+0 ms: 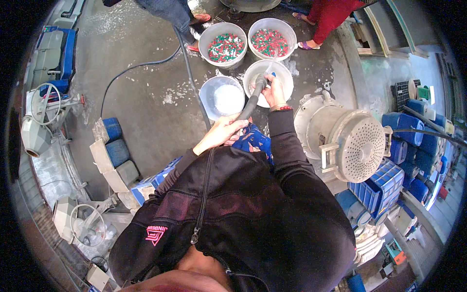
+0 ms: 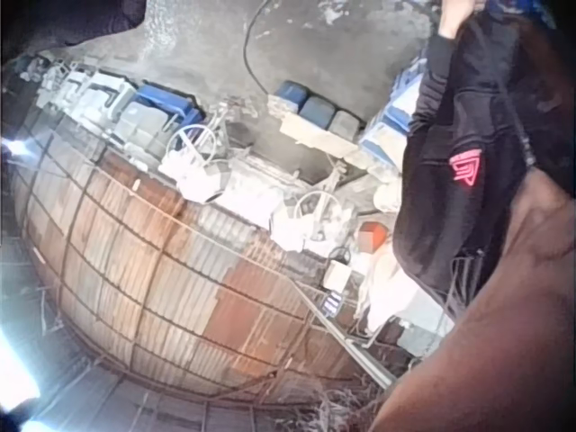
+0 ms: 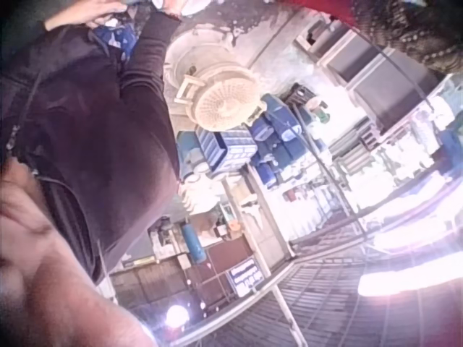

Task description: The person uses a water hose to spray and wash small metal parts inside an industrial vibratory finishing machine. The person maneuvers the hose around the bowl to rinse the parts and then uses a red bucket to collect the cleaned items.

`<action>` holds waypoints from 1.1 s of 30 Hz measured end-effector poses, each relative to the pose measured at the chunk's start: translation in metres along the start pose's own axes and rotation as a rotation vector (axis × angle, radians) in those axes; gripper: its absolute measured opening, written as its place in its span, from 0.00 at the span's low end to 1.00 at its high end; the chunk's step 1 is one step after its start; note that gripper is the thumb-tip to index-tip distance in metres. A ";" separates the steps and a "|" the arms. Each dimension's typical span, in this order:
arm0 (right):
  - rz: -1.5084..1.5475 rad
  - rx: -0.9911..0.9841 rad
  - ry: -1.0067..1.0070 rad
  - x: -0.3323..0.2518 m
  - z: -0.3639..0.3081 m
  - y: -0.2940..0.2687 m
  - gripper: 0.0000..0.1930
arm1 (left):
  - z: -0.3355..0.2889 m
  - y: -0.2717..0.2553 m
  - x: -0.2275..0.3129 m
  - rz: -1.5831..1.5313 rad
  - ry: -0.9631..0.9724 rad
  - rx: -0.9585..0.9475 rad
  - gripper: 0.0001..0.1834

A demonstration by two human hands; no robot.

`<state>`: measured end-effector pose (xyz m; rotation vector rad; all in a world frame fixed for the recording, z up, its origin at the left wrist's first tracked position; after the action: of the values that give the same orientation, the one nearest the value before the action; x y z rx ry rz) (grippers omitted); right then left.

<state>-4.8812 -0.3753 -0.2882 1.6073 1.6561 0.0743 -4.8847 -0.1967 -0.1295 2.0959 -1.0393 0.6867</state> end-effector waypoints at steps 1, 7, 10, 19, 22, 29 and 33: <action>-0.001 -0.001 -0.009 -0.001 0.002 -0.001 0.12 | 0.001 0.001 -0.001 -0.030 0.000 -0.018 0.14; -0.029 0.014 -0.020 -0.007 0.005 0.000 0.13 | 0.004 0.002 -0.003 -0.097 -0.015 -0.037 0.12; -0.062 0.016 -0.044 -0.010 -0.002 0.009 0.12 | 0.001 0.000 0.000 -0.099 -0.017 -0.012 0.14; -0.095 -0.043 -0.054 0.005 0.002 0.028 0.08 | -0.004 -0.011 -0.009 -0.132 0.040 0.062 0.17; -0.076 -0.110 -0.019 0.013 0.016 0.040 0.10 | -0.010 -0.017 -0.004 -0.101 0.093 0.118 0.15; -0.128 -0.171 0.087 0.034 0.021 0.064 0.11 | -0.018 -0.026 0.001 -0.001 0.145 0.222 0.18; -0.157 -0.174 0.090 0.035 0.019 0.071 0.10 | -0.022 -0.026 0.001 -0.077 0.143 0.239 0.20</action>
<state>-4.8083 -0.3411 -0.2788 1.3574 1.7873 0.2072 -4.8662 -0.1688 -0.1238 2.2377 -0.8278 0.9461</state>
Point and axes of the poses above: each hand's wrist, its own z-axis towards the middle knuckle, its own y-axis out of the palm, x = y × z, the point moved 10 cm from there along z, towards the middle knuckle, and after that the axes turned 1 degree about x, right-handed, at the moved point
